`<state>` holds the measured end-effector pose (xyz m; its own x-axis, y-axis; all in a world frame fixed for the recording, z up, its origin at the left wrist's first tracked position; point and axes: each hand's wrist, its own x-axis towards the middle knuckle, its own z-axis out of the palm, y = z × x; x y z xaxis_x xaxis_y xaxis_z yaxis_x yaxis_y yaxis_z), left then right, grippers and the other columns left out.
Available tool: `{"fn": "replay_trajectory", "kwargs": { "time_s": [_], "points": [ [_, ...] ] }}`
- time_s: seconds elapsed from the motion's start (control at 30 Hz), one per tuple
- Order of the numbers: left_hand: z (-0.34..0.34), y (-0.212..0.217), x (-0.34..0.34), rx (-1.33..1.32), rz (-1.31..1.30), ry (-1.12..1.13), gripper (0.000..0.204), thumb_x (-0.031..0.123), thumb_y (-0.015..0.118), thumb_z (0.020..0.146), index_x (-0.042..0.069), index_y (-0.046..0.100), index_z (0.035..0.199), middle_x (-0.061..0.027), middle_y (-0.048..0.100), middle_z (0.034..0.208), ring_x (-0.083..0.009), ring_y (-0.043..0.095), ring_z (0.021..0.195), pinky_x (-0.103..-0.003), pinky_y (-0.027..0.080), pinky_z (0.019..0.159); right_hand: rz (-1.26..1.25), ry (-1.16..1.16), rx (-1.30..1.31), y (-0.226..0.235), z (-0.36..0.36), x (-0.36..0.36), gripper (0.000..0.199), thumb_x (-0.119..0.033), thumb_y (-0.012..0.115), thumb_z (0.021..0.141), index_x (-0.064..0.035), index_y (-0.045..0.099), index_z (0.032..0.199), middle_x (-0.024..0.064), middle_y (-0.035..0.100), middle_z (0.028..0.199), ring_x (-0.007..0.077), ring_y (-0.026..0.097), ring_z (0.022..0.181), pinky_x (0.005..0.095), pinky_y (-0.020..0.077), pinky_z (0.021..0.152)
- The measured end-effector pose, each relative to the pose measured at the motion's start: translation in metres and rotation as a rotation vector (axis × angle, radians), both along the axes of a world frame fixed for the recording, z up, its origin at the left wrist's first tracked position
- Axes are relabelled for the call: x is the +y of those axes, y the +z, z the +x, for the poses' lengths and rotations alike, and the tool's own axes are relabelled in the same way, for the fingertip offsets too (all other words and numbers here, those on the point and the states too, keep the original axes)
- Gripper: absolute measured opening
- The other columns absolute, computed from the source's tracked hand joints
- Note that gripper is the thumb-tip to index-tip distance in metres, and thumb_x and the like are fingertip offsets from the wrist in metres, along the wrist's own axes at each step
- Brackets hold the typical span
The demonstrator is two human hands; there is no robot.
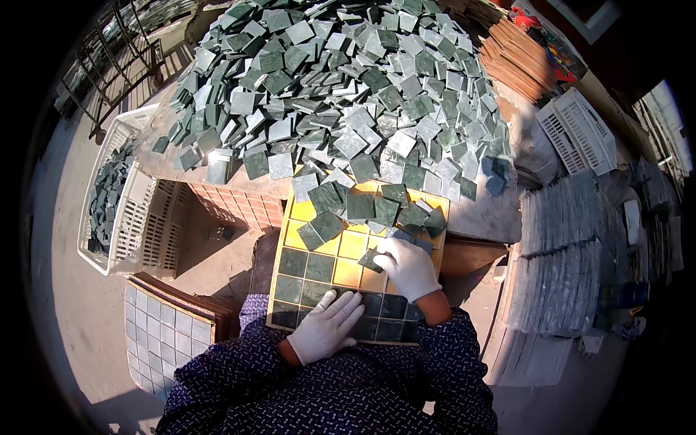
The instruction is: The person arranges small green square tiles onto a yellow grid board. They pick tiles from a large pile and place them into the grid slots one by one. After filling the board, they flip it over to reveal the completed pattern.
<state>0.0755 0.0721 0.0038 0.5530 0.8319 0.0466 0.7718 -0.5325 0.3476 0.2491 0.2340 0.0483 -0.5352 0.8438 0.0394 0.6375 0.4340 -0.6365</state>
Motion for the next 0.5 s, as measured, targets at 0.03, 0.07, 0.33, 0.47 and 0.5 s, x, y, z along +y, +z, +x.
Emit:
{"fn": "replay_trajectory", "kwargs": {
  "time_s": [0.03,0.07,0.33,0.47,0.5],
  "points": [
    [0.002,-0.002,-0.002,-0.003,-0.013,0.003,0.074,0.046,0.060,0.084,0.001,0.042,0.139,-0.0160,0.039,0.147,-0.0294,0.033,0.140,-0.051,0.019,0.116,-0.070,-0.025,0.036,0.005,-0.003,-0.002,0.020,-0.022,0.062,0.085,-0.0029,0.064,0.092,0.0170,0.066,0.087,0.0343,0.064,0.081,0.0391,0.0500,0.072],
    [0.003,-0.003,-0.003,-0.006,-0.027,0.007,0.075,0.047,0.059,0.084,0.000,0.041,0.140,-0.0159,0.038,0.148,-0.0290,0.032,0.140,-0.050,0.018,0.117,-0.095,0.002,0.053,0.002,-0.005,-0.003,0.021,-0.022,0.062,0.085,-0.0028,0.064,0.092,0.0170,0.066,0.087,0.0343,0.064,0.081,0.0388,0.0501,0.072],
    [-0.003,-0.006,0.002,-0.288,0.089,-0.076,0.051,0.023,0.069,0.080,0.004,0.056,0.126,-0.0149,0.052,0.136,-0.0311,0.047,0.130,-0.048,0.034,0.110,0.038,0.100,0.145,-0.049,-0.029,-0.016,0.014,-0.020,0.062,0.084,-0.0077,0.064,0.091,0.0135,0.064,0.090,0.0359,0.063,0.079,0.0442,0.0505,0.069],
    [-0.020,0.012,0.033,-0.237,0.140,0.284,0.060,0.013,0.072,0.074,0.004,0.053,0.130,-0.0179,0.052,0.136,-0.0354,0.047,0.129,-0.050,0.034,0.109,0.123,0.060,-0.021,-0.033,-0.027,-0.034,0.029,-0.017,0.061,0.084,-0.0070,0.058,0.111,0.0138,0.062,0.095,0.0346,0.063,0.084,0.0432,0.0517,0.072],
    [-0.021,0.009,0.045,-0.226,0.164,0.292,0.062,0.013,0.072,0.074,0.004,0.052,0.132,-0.0174,0.050,0.137,-0.0349,0.045,0.130,-0.050,0.032,0.110,0.015,0.040,0.014,-0.024,-0.022,-0.033,0.033,-0.016,0.061,0.084,-0.0069,0.057,0.115,0.0142,0.063,0.099,0.0347,0.063,0.085,0.0427,0.0518,0.075]
  ]
}}
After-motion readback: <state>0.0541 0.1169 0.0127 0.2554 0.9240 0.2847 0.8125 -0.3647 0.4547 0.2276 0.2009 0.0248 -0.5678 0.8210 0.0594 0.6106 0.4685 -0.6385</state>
